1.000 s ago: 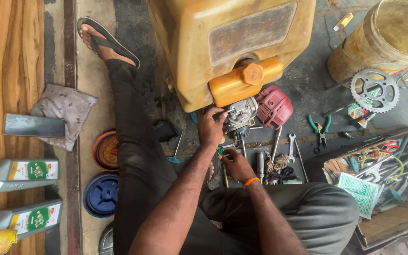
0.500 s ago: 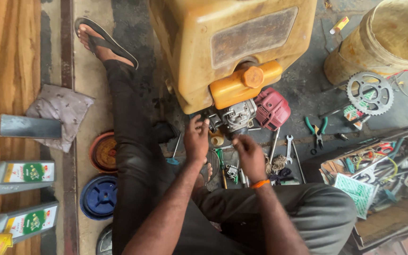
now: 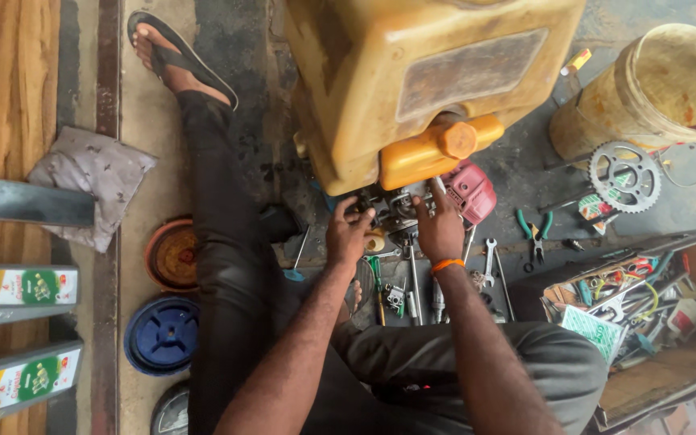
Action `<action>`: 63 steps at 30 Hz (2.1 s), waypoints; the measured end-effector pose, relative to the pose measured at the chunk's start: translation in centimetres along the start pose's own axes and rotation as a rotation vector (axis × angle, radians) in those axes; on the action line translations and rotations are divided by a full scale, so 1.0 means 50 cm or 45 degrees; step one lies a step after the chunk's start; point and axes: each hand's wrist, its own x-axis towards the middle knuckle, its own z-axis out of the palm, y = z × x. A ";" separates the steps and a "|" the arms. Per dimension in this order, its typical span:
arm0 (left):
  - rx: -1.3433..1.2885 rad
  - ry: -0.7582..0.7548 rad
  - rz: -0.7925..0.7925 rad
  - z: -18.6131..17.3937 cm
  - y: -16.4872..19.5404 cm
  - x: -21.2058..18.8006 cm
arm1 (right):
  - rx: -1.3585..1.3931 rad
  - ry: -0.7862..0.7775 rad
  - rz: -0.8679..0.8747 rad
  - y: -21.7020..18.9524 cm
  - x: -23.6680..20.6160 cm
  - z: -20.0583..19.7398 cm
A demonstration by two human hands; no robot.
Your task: The person uses a T-handle wrench to tighten bolts on a small engine attached to a yellow tank. They then use a screwdriver to adjust a component near the engine and pull a starter cord to test the engine.
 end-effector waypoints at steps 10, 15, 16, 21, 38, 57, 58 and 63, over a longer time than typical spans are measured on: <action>-0.059 -0.003 0.033 0.011 -0.030 0.000 | -0.246 -0.118 0.116 -0.034 0.003 0.024; -0.015 0.114 0.075 0.003 -0.047 -0.007 | -0.361 -0.038 0.162 -0.050 -0.005 0.037; 0.088 0.147 0.075 0.003 -0.046 -0.008 | -0.380 -0.053 0.174 -0.053 -0.006 0.039; 0.301 0.209 0.228 0.009 -0.020 -0.029 | -0.448 -0.095 0.190 -0.061 -0.011 0.042; 1.102 0.144 0.791 0.085 0.108 -0.066 | -0.273 -0.186 -0.038 -0.035 -0.004 -0.010; 1.150 0.094 1.061 0.081 0.108 -0.050 | -0.295 -0.313 0.063 -0.003 0.018 -0.029; 1.193 0.093 1.123 0.072 0.114 -0.052 | -0.268 -0.288 0.000 -0.001 0.020 -0.029; 1.170 0.058 1.098 0.065 0.107 -0.053 | -0.285 -0.347 0.083 0.008 0.025 -0.027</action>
